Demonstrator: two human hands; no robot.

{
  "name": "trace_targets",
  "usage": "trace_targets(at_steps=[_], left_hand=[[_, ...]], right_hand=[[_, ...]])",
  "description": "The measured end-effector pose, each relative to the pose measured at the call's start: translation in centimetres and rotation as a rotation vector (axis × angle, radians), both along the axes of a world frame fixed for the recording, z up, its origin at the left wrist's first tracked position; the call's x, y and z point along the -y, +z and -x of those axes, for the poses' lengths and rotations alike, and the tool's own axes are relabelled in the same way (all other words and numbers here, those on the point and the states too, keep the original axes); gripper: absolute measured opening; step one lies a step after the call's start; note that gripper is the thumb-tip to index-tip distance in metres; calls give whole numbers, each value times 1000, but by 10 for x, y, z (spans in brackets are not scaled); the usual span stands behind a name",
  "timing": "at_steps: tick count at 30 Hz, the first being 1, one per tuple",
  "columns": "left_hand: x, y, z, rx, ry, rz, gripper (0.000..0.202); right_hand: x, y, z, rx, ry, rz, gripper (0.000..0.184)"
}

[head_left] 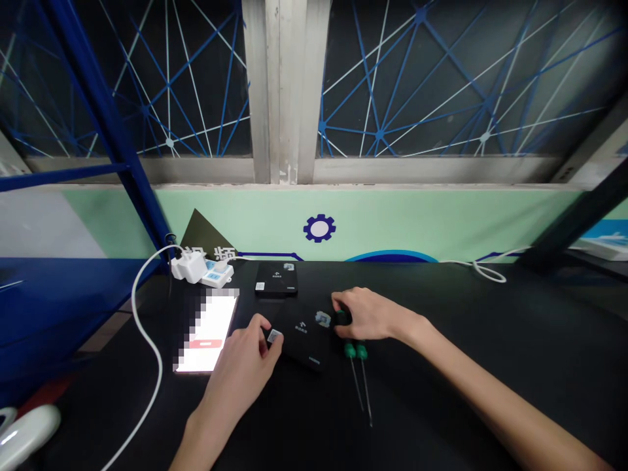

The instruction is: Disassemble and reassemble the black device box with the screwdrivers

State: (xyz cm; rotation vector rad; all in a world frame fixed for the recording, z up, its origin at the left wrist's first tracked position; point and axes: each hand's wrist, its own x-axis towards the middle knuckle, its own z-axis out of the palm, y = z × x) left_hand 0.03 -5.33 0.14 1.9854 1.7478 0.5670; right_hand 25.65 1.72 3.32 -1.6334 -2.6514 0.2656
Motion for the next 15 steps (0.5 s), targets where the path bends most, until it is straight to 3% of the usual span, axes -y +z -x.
trace_targets(at_steps=[7,11,15], left_hand=[[1,-4,2,7,-6,22,38],[-1,-6,1,1,-36,-19,40],[-3,-11,1,19,-38,-64,32]], right_hand=[[0,7,-6,22,0,18,20],[2,9,-2,-12,44,-150,26],[12,5,11,-122,205,-251,38]])
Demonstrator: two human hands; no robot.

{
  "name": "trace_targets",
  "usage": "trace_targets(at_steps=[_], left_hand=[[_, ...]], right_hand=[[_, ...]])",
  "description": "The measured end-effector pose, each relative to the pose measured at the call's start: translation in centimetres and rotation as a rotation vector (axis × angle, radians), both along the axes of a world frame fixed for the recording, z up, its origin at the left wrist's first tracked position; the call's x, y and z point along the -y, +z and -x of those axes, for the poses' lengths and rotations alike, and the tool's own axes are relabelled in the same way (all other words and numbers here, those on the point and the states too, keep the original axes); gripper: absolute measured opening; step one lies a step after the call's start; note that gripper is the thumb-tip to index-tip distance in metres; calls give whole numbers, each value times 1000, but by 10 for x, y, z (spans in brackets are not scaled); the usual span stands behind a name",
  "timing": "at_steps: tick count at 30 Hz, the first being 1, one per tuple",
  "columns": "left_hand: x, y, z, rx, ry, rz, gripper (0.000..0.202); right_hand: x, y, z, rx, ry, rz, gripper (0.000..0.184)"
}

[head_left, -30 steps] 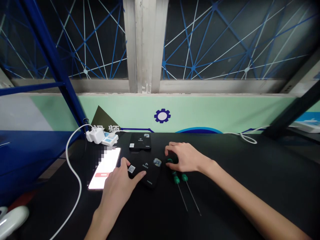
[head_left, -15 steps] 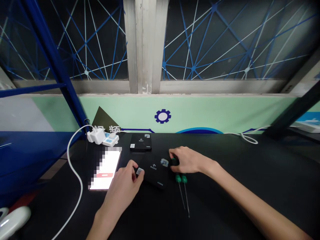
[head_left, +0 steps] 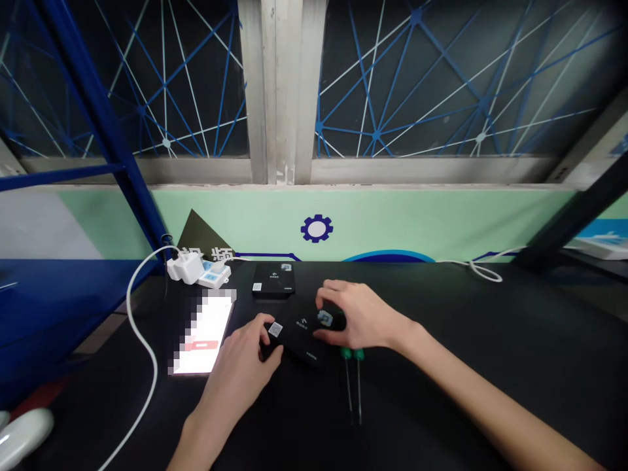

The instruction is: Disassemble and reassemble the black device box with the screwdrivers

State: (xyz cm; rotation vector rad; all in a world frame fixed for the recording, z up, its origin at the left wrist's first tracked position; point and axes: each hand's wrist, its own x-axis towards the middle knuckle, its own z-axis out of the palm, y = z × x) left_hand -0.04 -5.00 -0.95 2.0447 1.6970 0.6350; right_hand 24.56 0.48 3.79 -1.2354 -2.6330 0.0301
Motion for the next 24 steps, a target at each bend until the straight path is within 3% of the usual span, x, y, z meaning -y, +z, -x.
trace_targets(at_steps=[3,6,15,24], left_hand=[[-3,-4,0,3,32,-21,35],[-4,-6,1,-4,63,-32,38],[-1,4,-2,8,77,-6,36],[-1,8,-3,-30,35,-15,34]], right_hand=[[9,-9,13,-20,101,-24,57],[15,-17,23,-16,106,-60,66],[22,-10,29,122,-20,-68,43],[22,-18,29,91,-55,-78,55]])
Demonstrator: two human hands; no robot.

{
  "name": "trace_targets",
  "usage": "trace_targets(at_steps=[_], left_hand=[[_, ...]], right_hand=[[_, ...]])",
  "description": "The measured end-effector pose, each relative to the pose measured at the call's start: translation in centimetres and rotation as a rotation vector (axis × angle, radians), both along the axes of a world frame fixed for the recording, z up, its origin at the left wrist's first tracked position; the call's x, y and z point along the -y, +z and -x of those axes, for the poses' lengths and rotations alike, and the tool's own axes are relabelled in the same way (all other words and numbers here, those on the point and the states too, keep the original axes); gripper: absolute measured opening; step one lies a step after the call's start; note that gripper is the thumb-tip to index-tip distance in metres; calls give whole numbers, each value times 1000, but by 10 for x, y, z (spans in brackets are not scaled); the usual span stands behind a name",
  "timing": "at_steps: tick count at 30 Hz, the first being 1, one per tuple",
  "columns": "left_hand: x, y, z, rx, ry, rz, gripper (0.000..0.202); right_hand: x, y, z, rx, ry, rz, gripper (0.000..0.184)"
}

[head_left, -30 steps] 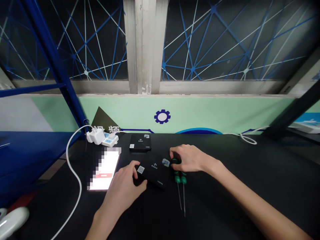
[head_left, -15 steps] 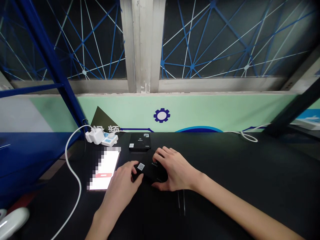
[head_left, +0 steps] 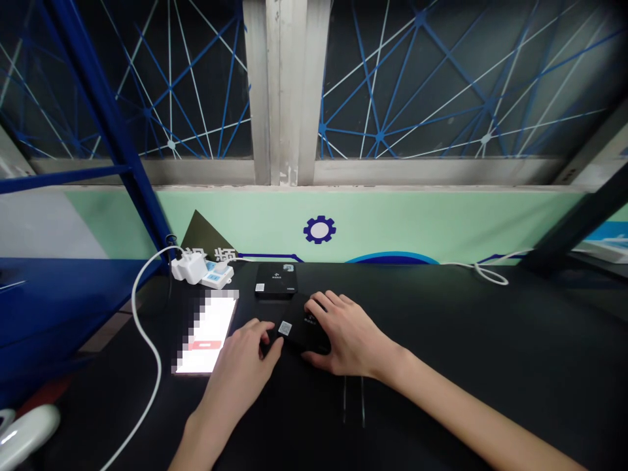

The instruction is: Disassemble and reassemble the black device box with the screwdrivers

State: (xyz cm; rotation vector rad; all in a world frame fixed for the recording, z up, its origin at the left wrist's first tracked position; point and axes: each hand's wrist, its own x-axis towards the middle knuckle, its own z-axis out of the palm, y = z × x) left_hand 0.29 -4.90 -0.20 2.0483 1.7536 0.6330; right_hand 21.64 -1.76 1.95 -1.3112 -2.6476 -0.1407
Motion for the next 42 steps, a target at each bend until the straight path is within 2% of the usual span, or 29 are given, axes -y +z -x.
trace_targets(at_steps=[11,17,22,30,37,42], left_hand=[[0,-1,1,-20,-12,20,33],[0,-1,2,-33,-21,21,36],[0,-1,2,-30,-23,29,39],[2,3,1,-38,-30,42,41],[3,3,1,-32,-36,39,40],[2,4,0,-40,-36,45,39]], right_hand=[[-1,4,0,82,-97,-19,53],[-15,-2,-10,0,-76,11,53],[-23,-6,-15,-30,-59,2,46],[-32,-16,-19,-101,-130,-3,39],[-32,-20,-16,-166,-144,-5,32],[-29,-19,-11,-147,-163,-18,37]])
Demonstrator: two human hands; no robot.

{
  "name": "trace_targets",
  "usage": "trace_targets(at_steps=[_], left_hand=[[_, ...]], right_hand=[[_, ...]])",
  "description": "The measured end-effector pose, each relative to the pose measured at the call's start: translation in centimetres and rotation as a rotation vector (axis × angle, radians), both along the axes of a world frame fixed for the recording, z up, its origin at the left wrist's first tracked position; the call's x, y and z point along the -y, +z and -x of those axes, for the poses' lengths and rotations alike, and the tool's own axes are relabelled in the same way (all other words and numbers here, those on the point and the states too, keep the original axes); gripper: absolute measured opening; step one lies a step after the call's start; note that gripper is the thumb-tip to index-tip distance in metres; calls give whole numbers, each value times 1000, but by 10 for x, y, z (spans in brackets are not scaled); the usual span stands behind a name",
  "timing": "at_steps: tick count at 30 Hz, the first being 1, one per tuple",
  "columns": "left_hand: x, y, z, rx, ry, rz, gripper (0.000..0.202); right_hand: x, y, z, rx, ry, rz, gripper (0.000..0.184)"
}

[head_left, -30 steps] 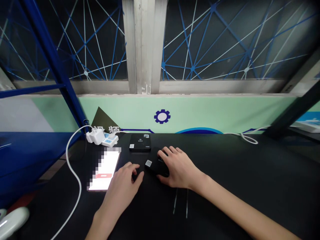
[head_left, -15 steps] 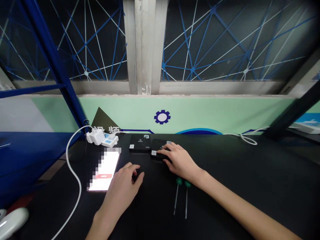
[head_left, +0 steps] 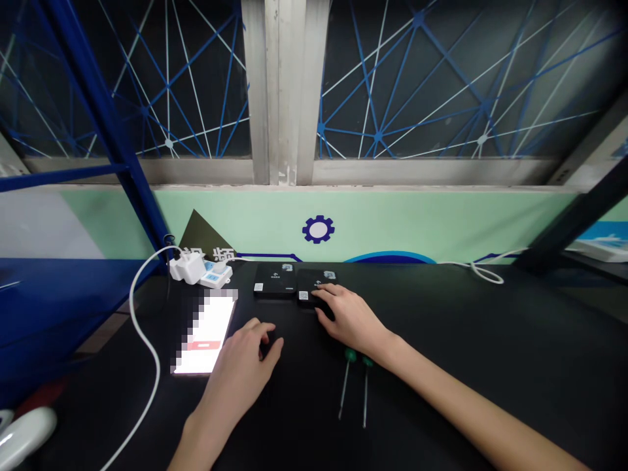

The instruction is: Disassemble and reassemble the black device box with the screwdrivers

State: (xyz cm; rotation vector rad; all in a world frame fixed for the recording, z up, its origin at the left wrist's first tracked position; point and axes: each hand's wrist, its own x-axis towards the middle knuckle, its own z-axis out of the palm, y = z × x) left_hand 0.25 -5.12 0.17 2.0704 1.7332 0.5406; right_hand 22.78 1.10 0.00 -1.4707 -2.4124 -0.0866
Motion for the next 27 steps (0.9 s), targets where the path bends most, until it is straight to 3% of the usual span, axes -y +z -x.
trace_targets(at_steps=[27], left_hand=[[0,-1,1,14,-7,-7,40]], right_hand=[[-1,2,3,-4,2,13,37]])
